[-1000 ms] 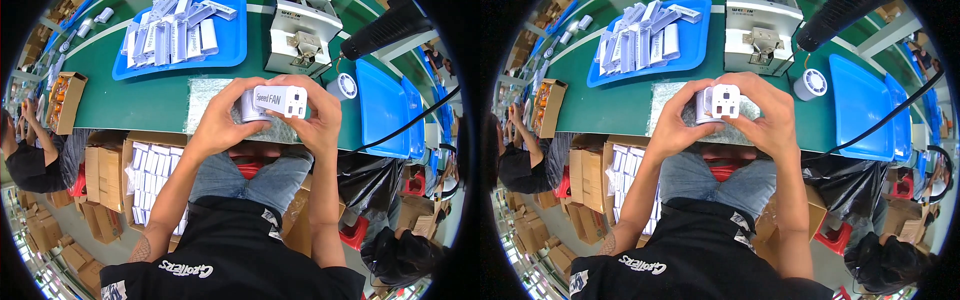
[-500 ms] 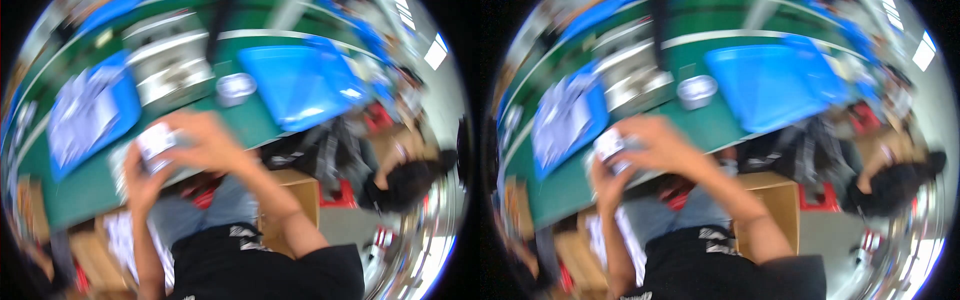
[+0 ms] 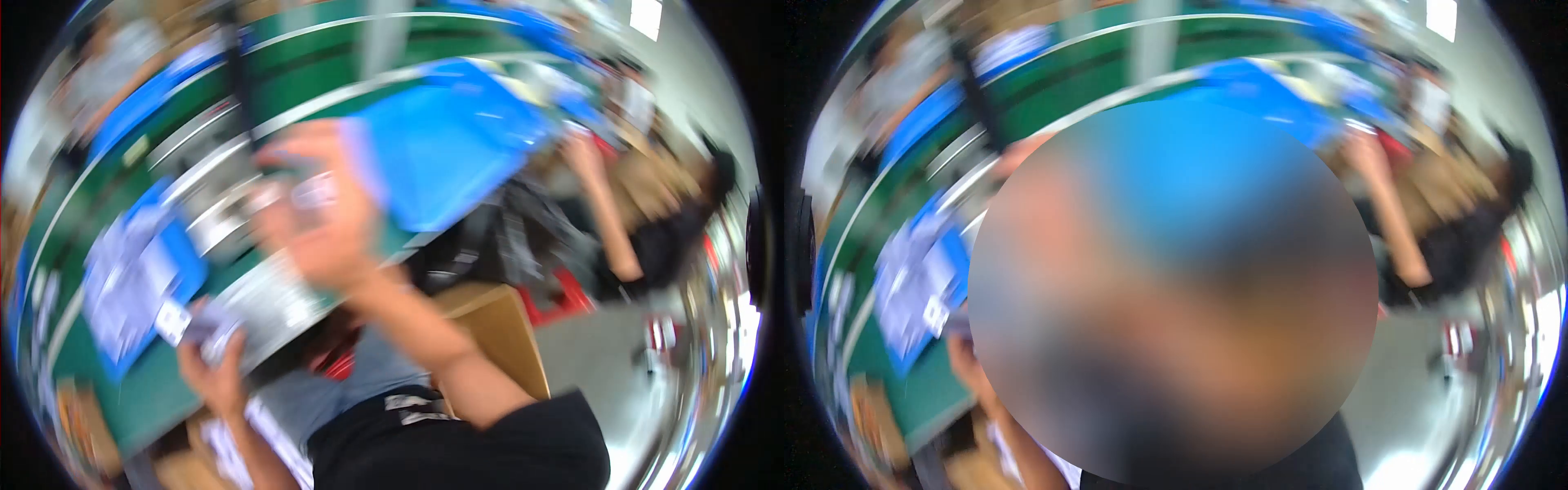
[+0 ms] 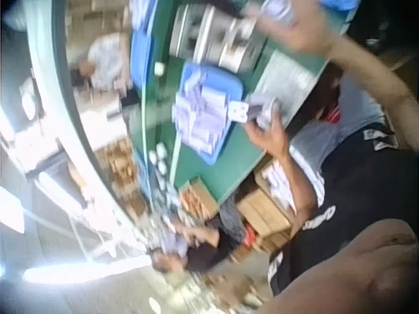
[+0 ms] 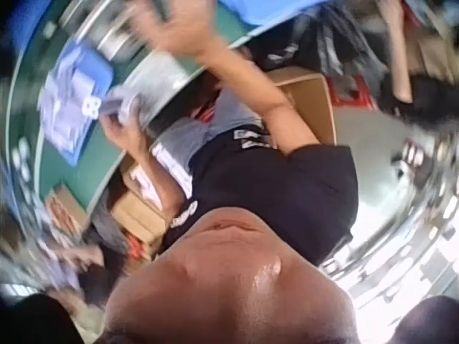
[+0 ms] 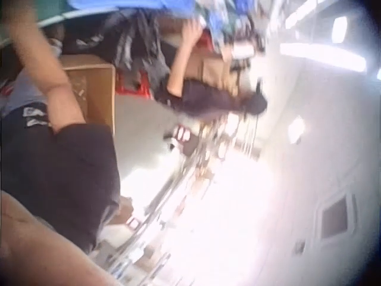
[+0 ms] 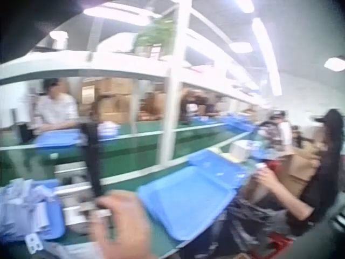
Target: The person assembles portable handheld fans by tightening screws into their plastic casings with an electric screwdriver.
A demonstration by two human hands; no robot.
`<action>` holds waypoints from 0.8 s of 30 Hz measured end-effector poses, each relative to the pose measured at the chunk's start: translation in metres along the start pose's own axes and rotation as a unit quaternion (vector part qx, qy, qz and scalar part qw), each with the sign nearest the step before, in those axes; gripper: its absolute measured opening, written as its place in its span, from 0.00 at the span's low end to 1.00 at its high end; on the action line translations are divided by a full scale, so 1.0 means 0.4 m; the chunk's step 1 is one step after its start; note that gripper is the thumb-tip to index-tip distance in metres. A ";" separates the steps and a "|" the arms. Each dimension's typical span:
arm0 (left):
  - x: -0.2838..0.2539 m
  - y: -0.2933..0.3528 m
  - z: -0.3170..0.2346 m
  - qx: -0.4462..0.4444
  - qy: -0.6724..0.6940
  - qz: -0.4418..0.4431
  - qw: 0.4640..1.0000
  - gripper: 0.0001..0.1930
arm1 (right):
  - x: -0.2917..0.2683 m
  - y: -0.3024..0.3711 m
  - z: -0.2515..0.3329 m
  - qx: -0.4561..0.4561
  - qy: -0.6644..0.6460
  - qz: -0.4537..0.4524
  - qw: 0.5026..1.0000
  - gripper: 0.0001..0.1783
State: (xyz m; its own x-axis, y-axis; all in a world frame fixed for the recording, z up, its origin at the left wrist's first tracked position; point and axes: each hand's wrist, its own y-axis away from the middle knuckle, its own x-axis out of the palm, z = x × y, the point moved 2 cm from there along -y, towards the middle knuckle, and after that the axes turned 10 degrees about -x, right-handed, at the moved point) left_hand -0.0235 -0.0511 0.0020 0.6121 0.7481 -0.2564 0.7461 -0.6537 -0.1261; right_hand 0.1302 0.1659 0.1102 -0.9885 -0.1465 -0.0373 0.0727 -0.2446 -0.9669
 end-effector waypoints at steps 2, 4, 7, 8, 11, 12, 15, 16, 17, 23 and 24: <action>-0.007 0.013 -0.015 0.062 0.060 -0.128 0.988 0.32 | -0.077 0.043 -0.044 0.044 0.130 0.059 0.989 0.19; -0.068 0.025 -0.010 0.070 -0.018 -0.273 0.959 0.30 | -0.130 0.102 -0.113 0.139 0.165 0.062 0.975 0.24; -0.172 0.017 -0.004 0.028 -0.129 -0.336 0.933 0.28 | -0.116 0.156 -0.161 0.171 0.174 0.129 0.961 0.32; -0.198 0.009 0.000 0.016 -0.144 -0.331 0.932 0.28 | -0.101 0.170 -0.173 0.200 0.158 0.155 0.954 0.35; -0.237 0.020 0.024 -0.005 -0.196 -0.340 0.920 0.29 | -0.047 0.207 -0.180 0.210 0.213 0.215 0.930 0.35; -0.234 0.013 0.024 -0.018 -0.210 -0.332 0.919 0.29 | -0.043 0.210 -0.180 0.234 0.230 0.241 0.914 0.34; -0.214 -0.016 0.026 0.053 -0.217 -0.355 0.908 0.27 | -0.056 0.174 -0.166 0.376 0.151 0.298 0.864 0.33; -0.207 -0.016 0.017 0.054 -0.216 -0.352 0.909 0.27 | -0.074 0.183 -0.174 0.327 0.155 0.276 0.890 0.33; -0.197 -0.014 -0.015 0.082 -0.243 -0.378 0.889 0.26 | -0.083 0.185 -0.166 0.328 0.156 0.275 0.890 0.33; -0.095 -0.014 -0.085 0.083 -0.065 0.079 0.991 0.25 | -0.076 0.177 0.025 0.237 -0.181 0.186 0.936 0.33; -0.031 -0.001 -0.094 0.049 0.041 0.098 0.993 0.25 | -0.036 0.180 0.052 0.162 -0.174 0.230 0.944 0.35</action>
State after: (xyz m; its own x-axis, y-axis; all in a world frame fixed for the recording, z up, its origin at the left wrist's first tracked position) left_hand -0.0216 -0.0559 0.0414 0.7654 0.6091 -0.2078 0.5833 -0.7930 -0.1758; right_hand 0.1525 0.1305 0.0462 -0.7432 -0.6008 -0.2943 0.5755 -0.3499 -0.7392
